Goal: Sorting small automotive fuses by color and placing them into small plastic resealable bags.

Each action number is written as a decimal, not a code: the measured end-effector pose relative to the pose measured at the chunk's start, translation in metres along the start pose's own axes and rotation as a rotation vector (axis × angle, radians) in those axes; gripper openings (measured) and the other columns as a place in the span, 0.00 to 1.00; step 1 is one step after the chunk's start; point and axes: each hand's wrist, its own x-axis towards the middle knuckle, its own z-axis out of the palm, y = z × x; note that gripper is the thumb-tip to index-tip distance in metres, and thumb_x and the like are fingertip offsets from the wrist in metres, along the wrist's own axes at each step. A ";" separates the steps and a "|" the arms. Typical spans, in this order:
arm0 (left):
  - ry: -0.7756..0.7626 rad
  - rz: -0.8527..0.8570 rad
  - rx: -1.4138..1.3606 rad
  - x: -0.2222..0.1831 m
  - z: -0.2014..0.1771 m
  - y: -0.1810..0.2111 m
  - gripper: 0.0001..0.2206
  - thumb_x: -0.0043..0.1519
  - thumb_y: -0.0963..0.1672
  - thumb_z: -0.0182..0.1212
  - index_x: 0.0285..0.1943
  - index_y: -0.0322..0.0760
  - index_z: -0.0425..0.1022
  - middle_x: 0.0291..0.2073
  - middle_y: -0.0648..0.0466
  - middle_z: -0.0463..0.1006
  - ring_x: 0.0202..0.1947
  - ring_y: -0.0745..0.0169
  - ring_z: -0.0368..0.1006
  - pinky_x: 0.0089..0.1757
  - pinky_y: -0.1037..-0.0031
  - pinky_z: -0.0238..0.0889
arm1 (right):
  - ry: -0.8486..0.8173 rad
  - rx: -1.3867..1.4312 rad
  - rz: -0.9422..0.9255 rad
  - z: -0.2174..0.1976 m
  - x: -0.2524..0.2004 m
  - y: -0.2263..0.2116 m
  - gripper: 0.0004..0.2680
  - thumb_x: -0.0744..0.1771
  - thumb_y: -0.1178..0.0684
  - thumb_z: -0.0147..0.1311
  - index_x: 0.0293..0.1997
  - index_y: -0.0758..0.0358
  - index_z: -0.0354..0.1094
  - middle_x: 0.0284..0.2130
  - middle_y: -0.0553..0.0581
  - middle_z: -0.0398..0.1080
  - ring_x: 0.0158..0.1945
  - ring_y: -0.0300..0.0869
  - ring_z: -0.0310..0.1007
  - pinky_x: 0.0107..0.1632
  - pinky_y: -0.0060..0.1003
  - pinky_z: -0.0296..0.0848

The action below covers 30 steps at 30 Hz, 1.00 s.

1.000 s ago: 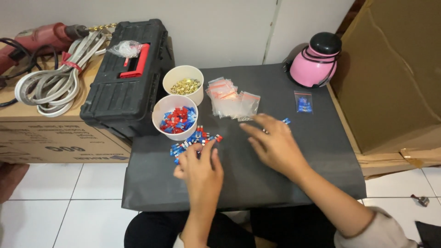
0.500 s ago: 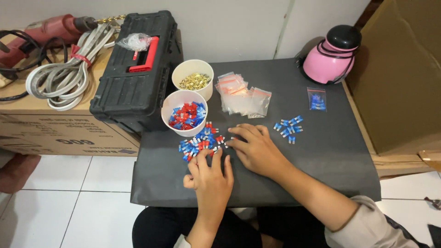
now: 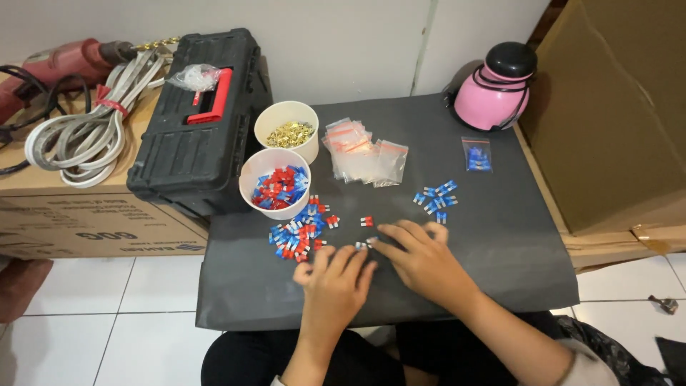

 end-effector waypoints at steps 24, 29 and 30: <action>-0.629 0.061 -0.326 0.039 0.029 0.048 0.35 0.69 0.59 0.40 0.75 0.30 0.57 0.74 0.40 0.58 0.72 0.43 0.52 0.59 0.41 0.43 | -0.023 0.136 0.567 -0.034 -0.049 0.077 0.11 0.69 0.46 0.52 0.59 0.40 0.73 0.50 0.43 0.74 0.55 0.40 0.70 0.56 0.44 0.56; -0.696 -0.035 -0.235 0.032 0.025 0.027 0.35 0.68 0.60 0.39 0.77 0.34 0.54 0.75 0.43 0.56 0.76 0.49 0.47 0.65 0.34 0.25 | -0.256 0.282 0.584 -0.032 -0.009 0.085 0.25 0.68 0.38 0.50 0.75 0.50 0.53 0.68 0.71 0.57 0.71 0.67 0.54 0.65 0.67 0.54; -0.693 -0.060 -0.208 0.029 0.025 0.023 0.36 0.68 0.61 0.39 0.77 0.34 0.52 0.75 0.44 0.55 0.76 0.51 0.46 0.65 0.34 0.22 | -0.325 0.267 0.544 -0.027 -0.001 0.087 0.28 0.68 0.35 0.50 0.77 0.52 0.49 0.70 0.75 0.53 0.73 0.71 0.48 0.68 0.70 0.49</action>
